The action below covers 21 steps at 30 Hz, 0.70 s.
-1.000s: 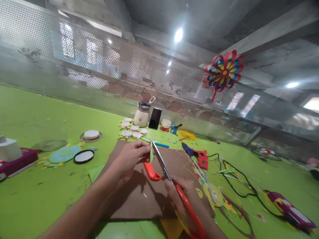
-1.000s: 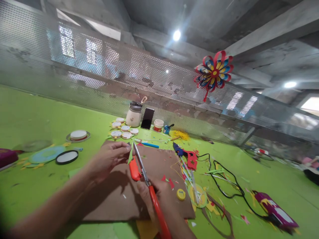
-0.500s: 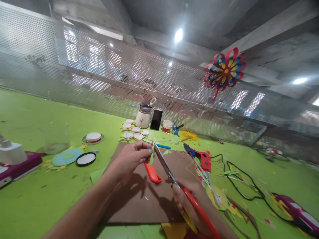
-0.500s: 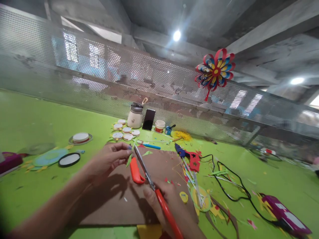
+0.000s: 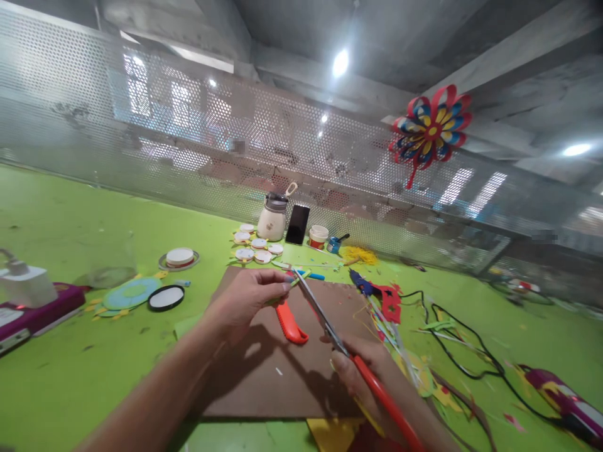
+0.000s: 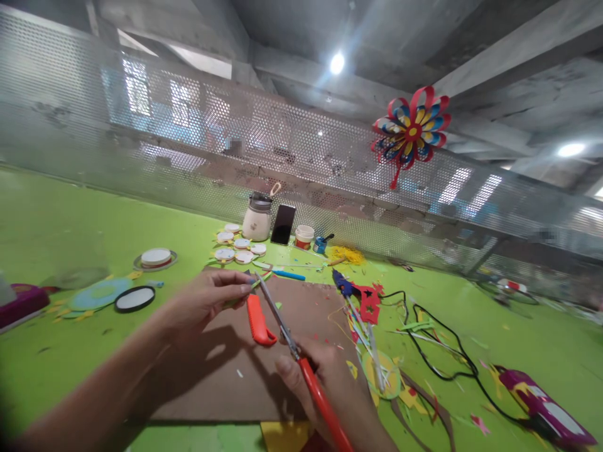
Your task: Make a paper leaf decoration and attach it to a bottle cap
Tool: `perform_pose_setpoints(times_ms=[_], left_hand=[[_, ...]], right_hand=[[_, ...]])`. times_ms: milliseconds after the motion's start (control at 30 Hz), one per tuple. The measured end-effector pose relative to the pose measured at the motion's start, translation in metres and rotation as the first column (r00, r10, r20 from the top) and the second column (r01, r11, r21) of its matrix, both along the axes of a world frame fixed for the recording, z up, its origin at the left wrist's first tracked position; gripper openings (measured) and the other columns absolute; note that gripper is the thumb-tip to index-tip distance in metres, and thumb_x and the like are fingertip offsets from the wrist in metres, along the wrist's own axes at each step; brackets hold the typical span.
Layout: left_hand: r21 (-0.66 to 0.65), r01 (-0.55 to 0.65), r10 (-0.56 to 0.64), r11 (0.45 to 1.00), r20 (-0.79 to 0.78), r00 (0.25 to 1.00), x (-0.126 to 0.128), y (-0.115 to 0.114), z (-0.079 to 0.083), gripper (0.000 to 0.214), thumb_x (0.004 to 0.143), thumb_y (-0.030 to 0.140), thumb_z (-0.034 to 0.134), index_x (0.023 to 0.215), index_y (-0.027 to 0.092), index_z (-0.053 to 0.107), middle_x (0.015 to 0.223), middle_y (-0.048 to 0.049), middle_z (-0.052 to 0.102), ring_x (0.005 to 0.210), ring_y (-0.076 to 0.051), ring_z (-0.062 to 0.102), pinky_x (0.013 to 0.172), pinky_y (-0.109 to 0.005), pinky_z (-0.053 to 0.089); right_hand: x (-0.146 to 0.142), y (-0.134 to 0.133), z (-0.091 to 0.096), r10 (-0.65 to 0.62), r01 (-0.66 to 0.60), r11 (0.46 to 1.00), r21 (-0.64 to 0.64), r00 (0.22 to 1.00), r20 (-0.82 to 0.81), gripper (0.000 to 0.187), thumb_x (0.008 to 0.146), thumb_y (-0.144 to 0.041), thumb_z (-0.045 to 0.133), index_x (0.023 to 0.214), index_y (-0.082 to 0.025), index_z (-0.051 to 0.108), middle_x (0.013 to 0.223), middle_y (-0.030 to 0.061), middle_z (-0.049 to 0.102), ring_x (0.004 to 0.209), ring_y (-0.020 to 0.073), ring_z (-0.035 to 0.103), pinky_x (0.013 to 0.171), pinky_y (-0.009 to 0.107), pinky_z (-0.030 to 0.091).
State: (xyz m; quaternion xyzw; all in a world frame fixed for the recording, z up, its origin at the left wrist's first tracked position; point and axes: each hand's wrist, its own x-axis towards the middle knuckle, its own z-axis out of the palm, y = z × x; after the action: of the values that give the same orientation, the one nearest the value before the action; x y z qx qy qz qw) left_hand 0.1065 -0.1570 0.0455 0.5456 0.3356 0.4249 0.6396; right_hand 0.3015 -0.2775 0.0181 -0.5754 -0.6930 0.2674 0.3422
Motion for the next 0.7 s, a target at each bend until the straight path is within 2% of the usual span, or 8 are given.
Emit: perform_pose_setpoints(times_ms=[200, 400, 533, 700], left_hand=[[0.056, 0.007, -0.004, 0.998, -0.057, 0.998, -0.0005, -0.0008, 0.0007, 0.016, 0.065, 0.027, 0.075, 0.069, 0.013, 0.070, 0.061, 0.0000, 0.060, 0.060, -0.010, 0.047, 0.061, -0.025, 0.036], [0.034, 0.020, -0.018, 0.999, -0.054, 0.998, 0.0000, -0.0014, 0.0023, 0.016, 0.063, 0.026, 0.075, 0.070, 0.012, 0.069, 0.061, -0.0001, 0.061, 0.060, -0.011, 0.047, 0.060, -0.025, 0.035], [0.036, 0.031, -0.029, 0.999, -0.058, 0.998, 0.0007, -0.0008, 0.0029, 0.017, 0.063, 0.026, 0.076, 0.069, 0.012, 0.069, 0.060, 0.0003, 0.059, 0.059, -0.011, 0.046, 0.060, -0.025, 0.035], [0.042, 0.037, -0.035, 0.998, -0.065, 0.997, -0.0013, 0.0006, 0.0008, 0.017, 0.062, 0.026, 0.076, 0.070, 0.012, 0.069, 0.060, 0.0007, 0.060, 0.058, -0.010, 0.047, 0.059, -0.025, 0.035]], right_hand=[[0.0010, 0.0005, 0.0001, -0.020, 0.014, 0.998, 0.064, 0.995, 0.096, 0.058, 0.089, -0.061, 0.041, 0.112, -0.014, 0.067, 0.064, 0.0014, 0.055, 0.059, 0.0163, 0.048, 0.055, 0.026, 0.035], [0.0022, 0.0004, -0.0038, -0.023, 0.013, 0.997, 0.078, 0.992, 0.124, 0.055, 0.089, -0.059, 0.041, 0.109, -0.015, 0.068, 0.062, 0.0002, 0.051, 0.057, 0.0161, 0.045, 0.052, 0.026, 0.032], [0.0022, 0.0003, -0.0039, -0.019, 0.012, 0.998, 0.068, 0.994, 0.110, 0.054, 0.089, -0.058, 0.043, 0.113, -0.016, 0.067, 0.062, 0.0005, 0.053, 0.056, 0.0162, 0.046, 0.052, 0.026, 0.032], [0.0046, 0.0010, -0.0037, 0.003, -0.009, 0.999, 0.051, 0.994, 0.112, 0.053, 0.088, -0.058, 0.043, 0.109, -0.016, 0.069, 0.069, 0.0039, 0.060, 0.061, 0.0181, 0.050, 0.055, 0.027, 0.034]])
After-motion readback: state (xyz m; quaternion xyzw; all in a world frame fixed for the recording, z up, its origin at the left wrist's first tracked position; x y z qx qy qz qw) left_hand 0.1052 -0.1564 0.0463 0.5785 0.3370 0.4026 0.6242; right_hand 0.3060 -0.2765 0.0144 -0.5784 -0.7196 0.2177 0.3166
